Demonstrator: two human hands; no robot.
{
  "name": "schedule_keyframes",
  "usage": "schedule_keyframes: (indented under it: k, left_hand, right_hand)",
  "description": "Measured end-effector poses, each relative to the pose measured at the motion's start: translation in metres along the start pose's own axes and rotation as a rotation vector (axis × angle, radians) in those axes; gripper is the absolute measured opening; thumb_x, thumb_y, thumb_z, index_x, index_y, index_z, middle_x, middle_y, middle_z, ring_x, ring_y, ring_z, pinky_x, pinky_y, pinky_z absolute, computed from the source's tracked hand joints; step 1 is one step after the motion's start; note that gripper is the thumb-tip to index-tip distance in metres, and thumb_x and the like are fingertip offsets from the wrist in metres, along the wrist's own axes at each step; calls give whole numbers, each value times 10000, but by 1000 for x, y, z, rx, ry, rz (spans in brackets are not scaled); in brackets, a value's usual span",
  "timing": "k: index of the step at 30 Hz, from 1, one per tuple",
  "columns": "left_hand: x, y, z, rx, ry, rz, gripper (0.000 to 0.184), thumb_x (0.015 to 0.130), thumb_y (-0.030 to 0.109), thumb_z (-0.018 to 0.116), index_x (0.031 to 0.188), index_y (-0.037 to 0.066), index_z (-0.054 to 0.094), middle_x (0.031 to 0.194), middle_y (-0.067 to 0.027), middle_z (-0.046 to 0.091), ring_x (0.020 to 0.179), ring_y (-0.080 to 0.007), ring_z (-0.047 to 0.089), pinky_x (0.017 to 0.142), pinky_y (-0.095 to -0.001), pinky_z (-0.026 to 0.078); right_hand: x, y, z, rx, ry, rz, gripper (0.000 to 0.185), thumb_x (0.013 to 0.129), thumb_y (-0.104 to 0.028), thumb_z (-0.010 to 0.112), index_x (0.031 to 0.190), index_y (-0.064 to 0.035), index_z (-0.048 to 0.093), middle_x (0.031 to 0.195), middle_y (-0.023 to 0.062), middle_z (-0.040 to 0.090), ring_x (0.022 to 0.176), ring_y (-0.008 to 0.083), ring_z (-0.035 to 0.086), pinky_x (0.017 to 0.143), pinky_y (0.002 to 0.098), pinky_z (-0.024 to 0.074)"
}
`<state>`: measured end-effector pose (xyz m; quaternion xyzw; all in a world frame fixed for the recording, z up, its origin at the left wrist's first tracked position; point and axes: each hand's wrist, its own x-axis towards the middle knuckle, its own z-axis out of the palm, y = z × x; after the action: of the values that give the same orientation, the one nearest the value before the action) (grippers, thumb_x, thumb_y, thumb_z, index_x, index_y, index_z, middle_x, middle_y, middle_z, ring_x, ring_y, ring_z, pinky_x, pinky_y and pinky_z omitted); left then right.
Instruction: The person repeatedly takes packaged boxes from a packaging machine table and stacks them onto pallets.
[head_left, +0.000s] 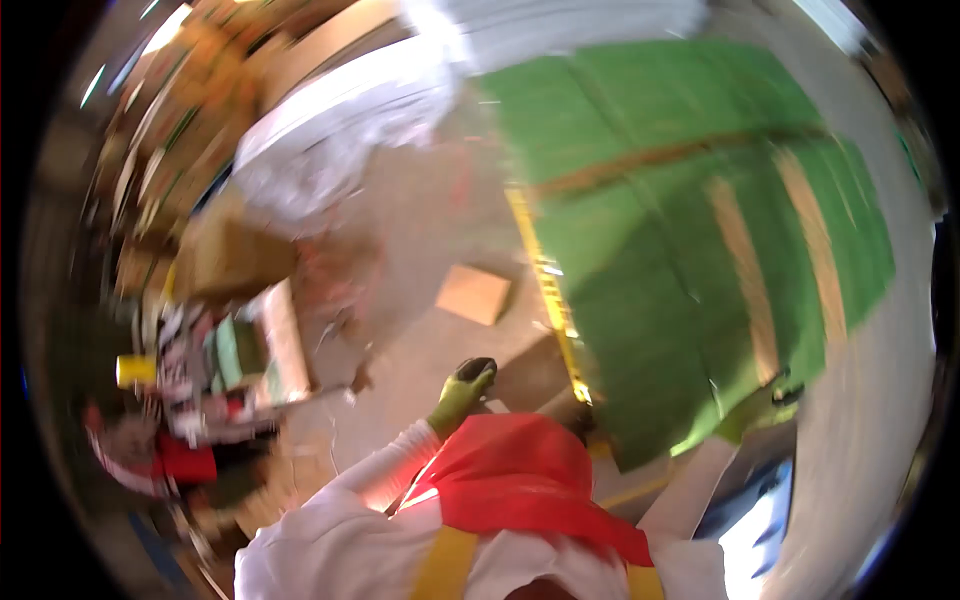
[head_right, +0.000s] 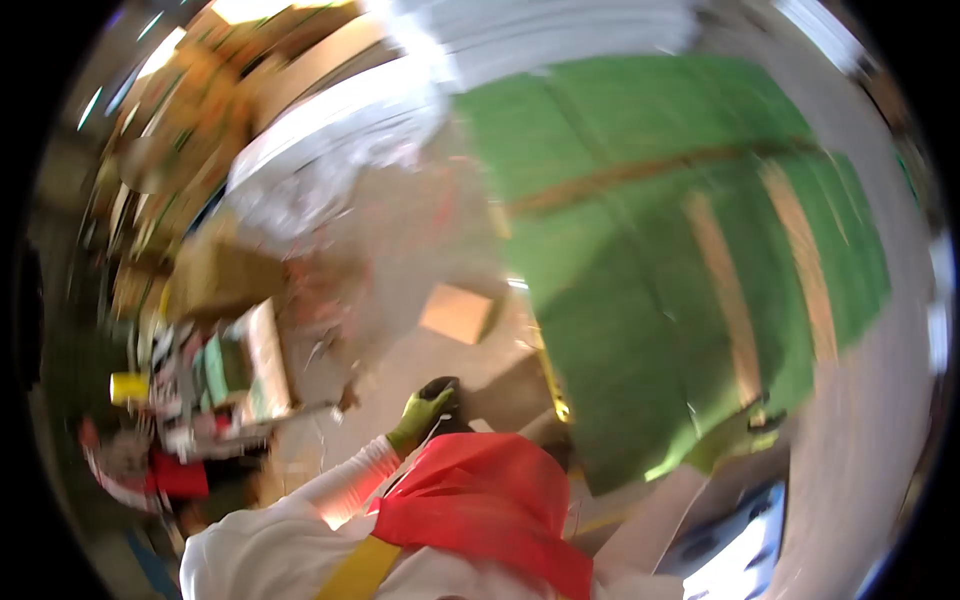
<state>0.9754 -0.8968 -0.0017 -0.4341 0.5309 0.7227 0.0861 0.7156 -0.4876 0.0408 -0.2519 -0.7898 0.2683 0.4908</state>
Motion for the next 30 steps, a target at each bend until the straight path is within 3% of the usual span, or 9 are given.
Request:
schedule_keyframes:
  k: [8, 12, 23, 24, 25, 27, 28, 29, 30]
  left_hand:
    - [-66, -36, -279, -541, 649, 17, 369, 902, 311, 552, 1199, 94, 542, 1041, -53, 612, 889, -166, 597, 718, -297, 485]
    - [-97, -101, -388, -814, 957, 94, 359, 877, 363, 594, 1129, 107, 581, 949, -26, 608, 757, -147, 575, 631, -290, 470]
    - [-120, -125, -591, -1099, 1204, 143, 764, 785, 644, 561, 1277, 69, 460, 1238, -88, 525, 1064, -244, 524, 860, -384, 446]
    - [-117, -116, -612, -1114, 1217, 163, 721, 785, 657, 552, 1209, 77, 494, 1211, -76, 528, 1044, -236, 533, 852, -378, 451]
    - [-104, -112, -632, -1147, 1293, 253, 597, 781, 693, 519, 985, 134, 563, 857, -13, 573, 770, -181, 560, 671, -340, 474]
    - [-89, -115, -678, -1208, 964, 467, 514, 779, 708, 499, 670, 209, 449, 472, 49, 135, 401, -122, 253, 381, -297, 253]
    - [-89, -78, -675, -1239, 1208, 181, 436, 805, 658, 514, 826, 226, 566, 559, 32, 415, 545, -152, 463, 489, -338, 415]
    - [-64, -115, -704, -1128, 901, 546, 480, 835, 617, 495, 1118, 237, 574, 998, -23, 598, 927, -190, 553, 778, -399, 478]
    - [-66, -108, -699, -1077, 854, 485, 533, 868, 555, 429, 1270, 204, 438, 1253, -26, 397, 1144, -226, 373, 948, -413, 312]
  right_hand:
    - [-371, -278, -19, 335, -1349, -436, 533, 875, -139, 609, 1320, 29, 367, 1366, 196, 396, 1236, 271, 410, 1004, 365, 390]
    - [-552, -346, -51, 731, -1891, 150, 660, 876, -115, 606, 1408, -20, 228, 1372, 178, 384, 1232, 255, 409, 993, 343, 384]
    - [-697, -377, -144, 413, -2319, 187, 481, 904, -95, 546, 1336, -46, 342, 1165, 103, 538, 1055, 201, 533, 899, 308, 445]
    - [-695, -390, -159, 386, -2351, 285, 478, 906, -102, 539, 1337, -48, 340, 1172, 101, 527, 1056, 200, 527, 893, 308, 445]
    - [-695, -401, -174, 358, -2376, 388, 476, 909, -109, 533, 1338, -50, 338, 1180, 98, 517, 1057, 198, 521, 888, 308, 446]
    - [-707, -400, -192, 517, -2482, 678, 586, 888, -227, 548, 1385, -125, 257, 1212, 64, 479, 1065, 177, 488, 858, 345, 433]
    - [-715, -409, -202, 561, -2537, 621, 649, 872, -233, 568, 1406, -129, 214, 1240, 75, 462, 1089, 177, 475, 865, 346, 433]
    - [-723, -419, -211, 609, -2588, 562, 714, 857, -239, 587, 1427, -133, 172, 1268, 85, 445, 1114, 177, 462, 872, 347, 433]
    - [-732, -430, -219, 660, -2636, 503, 780, 841, -245, 607, 1448, -136, 129, 1295, 96, 428, 1138, 177, 449, 880, 348, 433]
